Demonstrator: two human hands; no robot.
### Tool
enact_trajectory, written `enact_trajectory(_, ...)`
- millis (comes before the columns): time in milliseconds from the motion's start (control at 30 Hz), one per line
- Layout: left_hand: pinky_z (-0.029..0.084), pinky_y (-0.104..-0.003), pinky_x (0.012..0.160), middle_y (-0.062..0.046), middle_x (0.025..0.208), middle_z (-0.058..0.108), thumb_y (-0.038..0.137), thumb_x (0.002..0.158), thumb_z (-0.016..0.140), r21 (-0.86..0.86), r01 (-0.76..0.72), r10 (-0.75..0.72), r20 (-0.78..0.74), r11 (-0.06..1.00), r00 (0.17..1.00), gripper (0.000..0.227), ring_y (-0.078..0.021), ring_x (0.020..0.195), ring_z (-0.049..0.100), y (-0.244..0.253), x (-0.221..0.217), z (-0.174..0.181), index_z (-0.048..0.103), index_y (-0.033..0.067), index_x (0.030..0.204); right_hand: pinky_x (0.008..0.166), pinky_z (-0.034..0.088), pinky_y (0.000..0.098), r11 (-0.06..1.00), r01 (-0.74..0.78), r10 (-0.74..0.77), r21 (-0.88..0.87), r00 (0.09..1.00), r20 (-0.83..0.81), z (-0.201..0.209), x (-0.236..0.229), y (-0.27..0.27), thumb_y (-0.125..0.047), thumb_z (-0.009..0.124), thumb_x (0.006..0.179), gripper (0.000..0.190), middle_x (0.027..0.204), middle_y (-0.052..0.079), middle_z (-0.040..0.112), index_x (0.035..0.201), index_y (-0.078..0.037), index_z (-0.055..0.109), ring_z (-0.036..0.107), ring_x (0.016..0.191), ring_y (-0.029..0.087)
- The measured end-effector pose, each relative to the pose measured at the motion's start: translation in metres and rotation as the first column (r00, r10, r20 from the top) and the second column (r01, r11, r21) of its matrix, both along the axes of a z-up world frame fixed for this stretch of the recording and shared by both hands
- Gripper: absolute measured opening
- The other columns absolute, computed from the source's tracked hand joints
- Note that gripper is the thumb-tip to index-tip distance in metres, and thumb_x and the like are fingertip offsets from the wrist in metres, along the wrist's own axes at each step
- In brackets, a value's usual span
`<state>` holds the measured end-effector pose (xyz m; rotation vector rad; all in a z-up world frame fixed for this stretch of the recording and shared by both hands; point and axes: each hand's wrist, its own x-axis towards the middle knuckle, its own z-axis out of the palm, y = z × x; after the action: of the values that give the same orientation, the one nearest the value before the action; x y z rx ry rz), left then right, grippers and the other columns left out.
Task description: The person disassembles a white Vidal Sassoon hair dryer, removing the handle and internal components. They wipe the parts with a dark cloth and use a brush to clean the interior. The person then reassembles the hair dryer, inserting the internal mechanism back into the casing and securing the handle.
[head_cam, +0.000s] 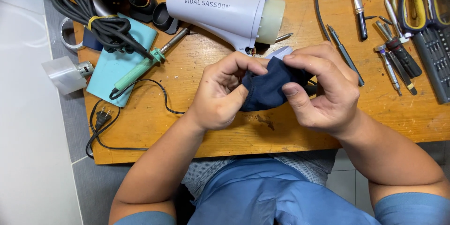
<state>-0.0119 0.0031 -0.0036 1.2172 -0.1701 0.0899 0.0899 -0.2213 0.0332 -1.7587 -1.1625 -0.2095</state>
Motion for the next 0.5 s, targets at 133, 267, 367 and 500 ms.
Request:
enact_trajectory(133, 0.066, -0.028, 0.110, -0.008, 0.130, 0.086, 0.024, 0.118, 0.075, 0.131, -0.125, 0.134, -0.063, 0.983, 0.989, 0.021, -0.0137, 0.120, 0.082, -0.006, 0.002, -0.003, 0.084, 0.0112, 0.134, 0.095, 0.053, 0.0499, 0.999, 0.001, -0.002, 0.037, 1.000, 0.022, -0.002, -0.001, 0.001, -0.023, 0.065, 0.116, 0.040, 0.116, 0.034, 0.072, 0.131, 0.014, 0.069, 0.069, 0.102, 0.043)
enact_trajectory(267, 0.063, -0.035, 0.129, -0.015, 0.151, 0.081, 0.000, 0.121, 0.061, 0.397, -0.150, 0.123, 0.093, 0.905, 0.988, 0.035, -0.0273, 0.142, 0.083, -0.003, 0.004, 0.013, 0.074, 0.0105, 0.152, 0.095, 0.052, 0.0500, 0.997, 0.016, -0.015, 0.079, 1.000, -0.007, -0.003, -0.002, 0.000, -0.026, 0.062, 0.117, 0.041, 0.114, 0.034, 0.072, 0.127, 0.013, 0.069, 0.070, 0.102, 0.043)
enact_trajectory(367, 0.042, -0.037, 0.150, -0.015, 0.166, 0.073, 0.020, 0.129, 0.053, 0.337, -0.018, 0.015, 0.012, 0.941, 1.000, 0.060, -0.0239, 0.162, 0.068, -0.005, 0.002, 0.022, 0.031, 0.0057, 0.183, 0.102, 0.057, 0.0474, 0.997, 0.051, -0.048, 0.060, 0.997, -0.055, 0.001, -0.003, -0.002, -0.025, 0.061, 0.119, 0.038, 0.123, 0.033, 0.071, 0.129, 0.011, 0.071, 0.069, 0.111, 0.042)
enact_trajectory(500, 0.053, -0.030, 0.136, -0.013, 0.163, 0.079, -0.001, 0.116, 0.056, 0.541, -0.022, 0.010, 0.025, 0.841, 1.000, 0.077, -0.0235, 0.152, 0.077, -0.004, 0.000, 0.026, 0.022, 0.0107, 0.185, 0.107, 0.055, 0.0502, 0.998, 0.055, -0.056, -0.012, 0.998, -0.034, 0.002, 0.004, -0.004, -0.022, 0.070, 0.117, 0.038, 0.126, 0.033, 0.070, 0.134, 0.012, 0.074, 0.071, 0.115, 0.043)
